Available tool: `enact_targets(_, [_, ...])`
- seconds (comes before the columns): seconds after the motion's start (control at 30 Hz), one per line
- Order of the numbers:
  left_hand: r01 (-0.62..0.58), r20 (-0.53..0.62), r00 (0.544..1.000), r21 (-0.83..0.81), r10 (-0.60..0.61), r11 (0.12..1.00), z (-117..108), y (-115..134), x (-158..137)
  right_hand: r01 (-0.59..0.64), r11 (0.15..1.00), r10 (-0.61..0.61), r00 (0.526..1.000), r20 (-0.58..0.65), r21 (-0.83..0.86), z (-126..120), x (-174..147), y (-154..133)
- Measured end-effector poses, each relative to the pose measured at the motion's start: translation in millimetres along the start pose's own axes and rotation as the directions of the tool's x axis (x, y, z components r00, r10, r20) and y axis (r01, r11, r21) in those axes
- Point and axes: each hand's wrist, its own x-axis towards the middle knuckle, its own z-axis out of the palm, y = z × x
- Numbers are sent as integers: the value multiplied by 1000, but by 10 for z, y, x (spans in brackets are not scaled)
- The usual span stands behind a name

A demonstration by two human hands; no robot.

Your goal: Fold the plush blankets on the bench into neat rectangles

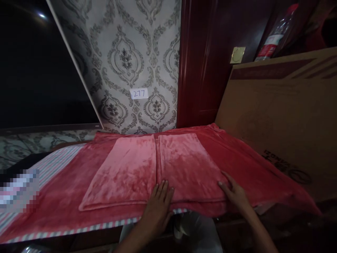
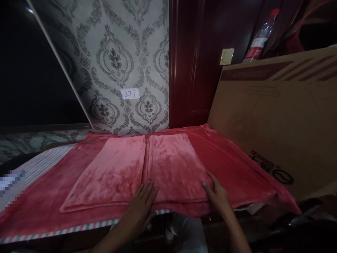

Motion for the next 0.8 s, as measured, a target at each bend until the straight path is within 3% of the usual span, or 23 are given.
enact_targets(0.2, [-14,-48,999,-154,7,988,-329,-36,49,-93,957,77,995,67,274,26,47,-262])
enact_targets(0.27, [19,-80,996,-179,-33,984,-393,-69,109,-193,882,163,981,106,429,69,87,-387])
enact_targets(0.33, [47,-30,998,-204,-54,978,-404,-97,150,-260,780,224,965,134,570,125,165,-584])
enact_targets(0.4, [90,62,995,-256,-76,962,-407,-112,166,-237,728,207,971,123,643,188,285,-893])
enact_targets(0.5, [128,90,991,-450,-97,884,-500,-144,157,-32,775,-6,998,58,631,316,475,-1600])
enact_targets(0.57, [156,92,988,-657,-127,738,-642,-213,131,142,805,-208,977,50,576,457,524,-2198])
enact_targets(0.67, [204,89,947,-908,-309,365,-938,-435,46,238,798,-395,901,182,554,814,369,-3126])
enact_targets(0.73, [124,50,855,-986,-517,109,-1150,-655,-60,258,795,-495,799,342,549,1150,120,-3635])
enact_targets(0.8, [6,48,714,-998,-699,-62,-1335,-901,-216,370,755,-606,710,360,542,1523,-174,-3965])
